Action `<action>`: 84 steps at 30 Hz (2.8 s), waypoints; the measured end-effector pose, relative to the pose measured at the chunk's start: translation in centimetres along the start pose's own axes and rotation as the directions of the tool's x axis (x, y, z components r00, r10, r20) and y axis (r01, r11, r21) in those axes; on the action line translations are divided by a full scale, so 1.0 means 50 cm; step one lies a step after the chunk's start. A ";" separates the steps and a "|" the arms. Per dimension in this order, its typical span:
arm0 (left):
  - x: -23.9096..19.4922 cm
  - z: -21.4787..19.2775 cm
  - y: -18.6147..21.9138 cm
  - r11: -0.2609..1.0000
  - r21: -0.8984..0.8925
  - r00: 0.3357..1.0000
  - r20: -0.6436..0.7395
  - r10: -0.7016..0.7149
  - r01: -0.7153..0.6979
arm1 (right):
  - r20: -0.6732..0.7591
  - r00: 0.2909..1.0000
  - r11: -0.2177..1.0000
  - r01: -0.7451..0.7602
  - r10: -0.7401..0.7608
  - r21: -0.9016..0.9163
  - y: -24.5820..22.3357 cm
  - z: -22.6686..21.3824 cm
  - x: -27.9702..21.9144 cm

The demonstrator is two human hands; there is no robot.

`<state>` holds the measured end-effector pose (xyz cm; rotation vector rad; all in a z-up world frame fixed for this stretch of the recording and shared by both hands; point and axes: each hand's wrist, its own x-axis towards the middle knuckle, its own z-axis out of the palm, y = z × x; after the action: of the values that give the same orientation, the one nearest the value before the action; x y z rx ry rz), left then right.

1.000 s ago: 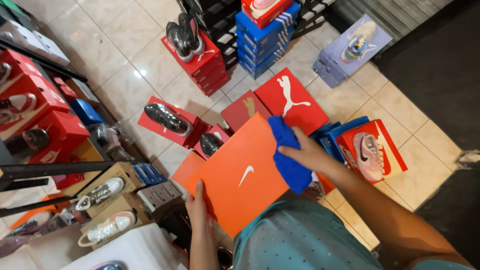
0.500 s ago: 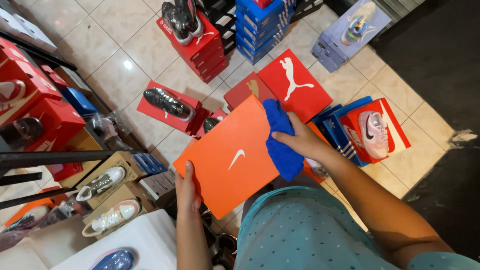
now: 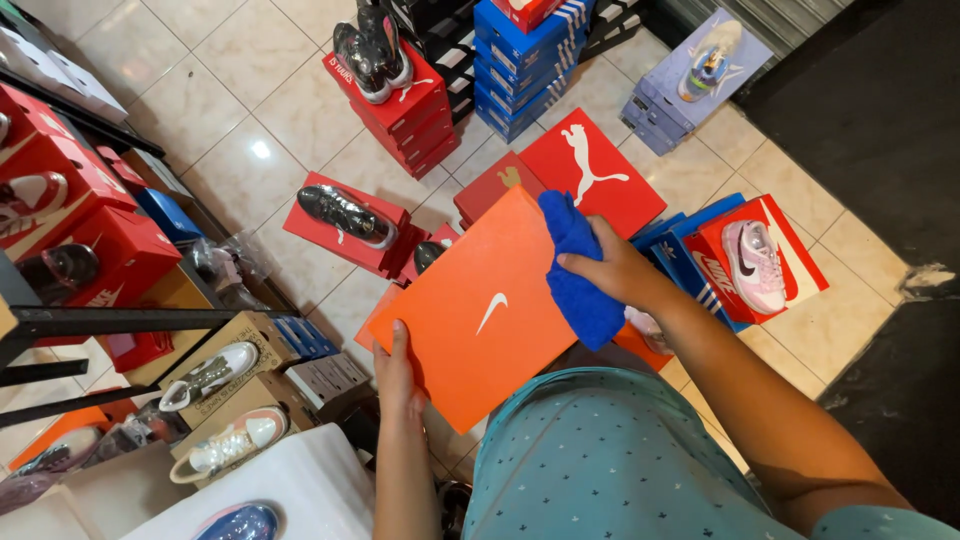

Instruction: Cleaning and wiping down various shoes and shoe boxes using a cloth in a storage area.

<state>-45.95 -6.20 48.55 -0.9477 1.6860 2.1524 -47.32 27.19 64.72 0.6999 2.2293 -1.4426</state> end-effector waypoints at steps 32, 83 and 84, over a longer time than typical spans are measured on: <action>-0.057 0.165 0.062 0.966 0.256 0.999 -0.017 -0.041 0.044 | -0.096 0.995 0.990 -0.017 0.031 0.138 0.193 0.012 0.083; 0.309 0.452 -0.272 0.792 0.595 0.913 -0.385 0.134 0.135 | 0.727 0.659 0.603 0.505 0.193 -0.618 0.066 0.168 0.782; 0.306 0.458 -0.263 0.807 0.577 0.915 -0.381 0.134 0.122 | 0.633 0.734 0.554 0.429 0.246 -0.713 0.063 0.109 0.804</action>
<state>-57.95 16.18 31.61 -1.2266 2.3500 1.3023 -77.20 31.12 37.40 -0.2908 1.9684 -0.3393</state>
